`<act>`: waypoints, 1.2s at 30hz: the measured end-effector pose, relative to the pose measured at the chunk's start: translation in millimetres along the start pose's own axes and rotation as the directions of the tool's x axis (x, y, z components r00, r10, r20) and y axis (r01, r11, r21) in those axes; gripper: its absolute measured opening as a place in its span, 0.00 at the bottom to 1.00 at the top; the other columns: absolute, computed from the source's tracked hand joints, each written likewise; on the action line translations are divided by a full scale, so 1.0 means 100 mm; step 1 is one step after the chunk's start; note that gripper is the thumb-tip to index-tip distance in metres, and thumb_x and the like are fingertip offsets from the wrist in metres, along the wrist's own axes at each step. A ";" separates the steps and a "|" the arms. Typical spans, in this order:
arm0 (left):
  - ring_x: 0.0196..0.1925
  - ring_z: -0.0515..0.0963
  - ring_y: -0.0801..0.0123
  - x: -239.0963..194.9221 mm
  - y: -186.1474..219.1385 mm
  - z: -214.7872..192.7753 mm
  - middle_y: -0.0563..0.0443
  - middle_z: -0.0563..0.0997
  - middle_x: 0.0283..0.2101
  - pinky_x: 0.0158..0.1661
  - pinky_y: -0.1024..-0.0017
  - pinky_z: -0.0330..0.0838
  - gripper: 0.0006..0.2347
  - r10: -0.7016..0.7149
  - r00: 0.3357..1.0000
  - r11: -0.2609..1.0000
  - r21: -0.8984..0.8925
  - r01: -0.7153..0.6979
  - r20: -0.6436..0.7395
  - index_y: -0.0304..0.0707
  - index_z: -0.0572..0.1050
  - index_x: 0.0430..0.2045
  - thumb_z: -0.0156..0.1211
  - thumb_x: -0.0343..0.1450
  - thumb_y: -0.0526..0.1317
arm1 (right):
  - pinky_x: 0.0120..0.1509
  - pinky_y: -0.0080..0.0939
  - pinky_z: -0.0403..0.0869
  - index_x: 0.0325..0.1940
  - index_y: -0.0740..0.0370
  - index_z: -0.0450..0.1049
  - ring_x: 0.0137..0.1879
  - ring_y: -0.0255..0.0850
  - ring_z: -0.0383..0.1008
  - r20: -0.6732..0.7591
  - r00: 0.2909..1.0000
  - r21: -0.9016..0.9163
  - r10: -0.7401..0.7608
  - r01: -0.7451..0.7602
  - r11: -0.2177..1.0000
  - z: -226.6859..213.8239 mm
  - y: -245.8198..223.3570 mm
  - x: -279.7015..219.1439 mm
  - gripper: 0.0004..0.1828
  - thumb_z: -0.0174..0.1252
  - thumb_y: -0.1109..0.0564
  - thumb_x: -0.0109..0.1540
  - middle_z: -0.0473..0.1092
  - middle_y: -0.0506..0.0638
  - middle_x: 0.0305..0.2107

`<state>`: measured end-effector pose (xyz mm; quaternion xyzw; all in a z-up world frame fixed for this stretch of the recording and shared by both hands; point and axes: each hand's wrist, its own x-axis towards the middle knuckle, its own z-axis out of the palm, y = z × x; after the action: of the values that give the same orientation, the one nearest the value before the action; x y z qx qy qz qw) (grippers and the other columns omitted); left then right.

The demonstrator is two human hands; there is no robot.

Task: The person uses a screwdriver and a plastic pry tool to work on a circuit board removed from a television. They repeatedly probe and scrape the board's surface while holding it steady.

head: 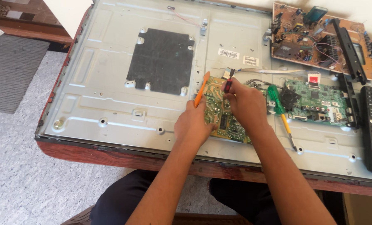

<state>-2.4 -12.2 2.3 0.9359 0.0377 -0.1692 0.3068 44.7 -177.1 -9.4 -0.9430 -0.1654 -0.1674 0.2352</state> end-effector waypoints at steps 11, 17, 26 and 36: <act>0.53 0.80 0.52 0.03 0.00 0.01 0.48 0.67 0.61 0.49 0.56 0.77 0.41 0.000 1.000 1.000 -0.003 0.000 -0.014 0.54 0.56 0.70 0.75 0.61 0.49 | 0.35 0.54 0.72 0.45 0.55 0.74 0.33 0.56 0.78 -0.020 1.000 0.041 0.001 0.000 0.999 -0.01 0.00 -0.02 0.09 0.62 0.58 0.61 0.78 0.53 0.28; 0.53 0.79 0.52 0.03 0.01 0.01 0.48 0.67 0.60 0.50 0.56 0.76 0.41 0.014 1.000 1.000 0.000 -0.014 -0.006 0.53 0.56 0.70 0.75 0.62 0.49 | 0.37 0.55 0.71 0.46 0.56 0.73 0.34 0.56 0.77 -0.031 0.998 -0.018 0.063 -0.063 0.998 0.03 -0.01 0.02 0.10 0.64 0.56 0.62 0.77 0.54 0.27; 0.53 0.79 0.52 0.01 0.01 0.01 0.47 0.67 0.60 0.50 0.56 0.76 0.41 0.004 1.000 1.000 -0.021 -0.004 0.003 0.54 0.57 0.69 0.75 0.61 0.48 | 0.37 0.56 0.71 0.44 0.54 0.76 0.34 0.57 0.77 0.027 0.998 -0.086 0.062 -0.060 0.994 -0.04 -0.04 0.03 0.08 0.64 0.56 0.61 0.77 0.54 0.27; 0.53 0.79 0.52 0.02 -0.01 0.02 0.47 0.67 0.61 0.49 0.55 0.77 0.40 0.016 1.000 0.999 -0.028 -0.016 -0.008 0.54 0.57 0.69 0.75 0.62 0.48 | 0.40 0.54 0.72 0.43 0.59 0.72 0.38 0.56 0.78 -0.013 0.999 -0.071 0.036 -0.037 0.997 -0.01 -0.08 0.04 0.08 0.64 0.56 0.63 0.78 0.53 0.31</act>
<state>-1.2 -12.6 -0.4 0.9323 0.0336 -0.1626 0.3214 45.3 -170.1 -3.9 -0.9526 -0.1409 -0.1743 0.2056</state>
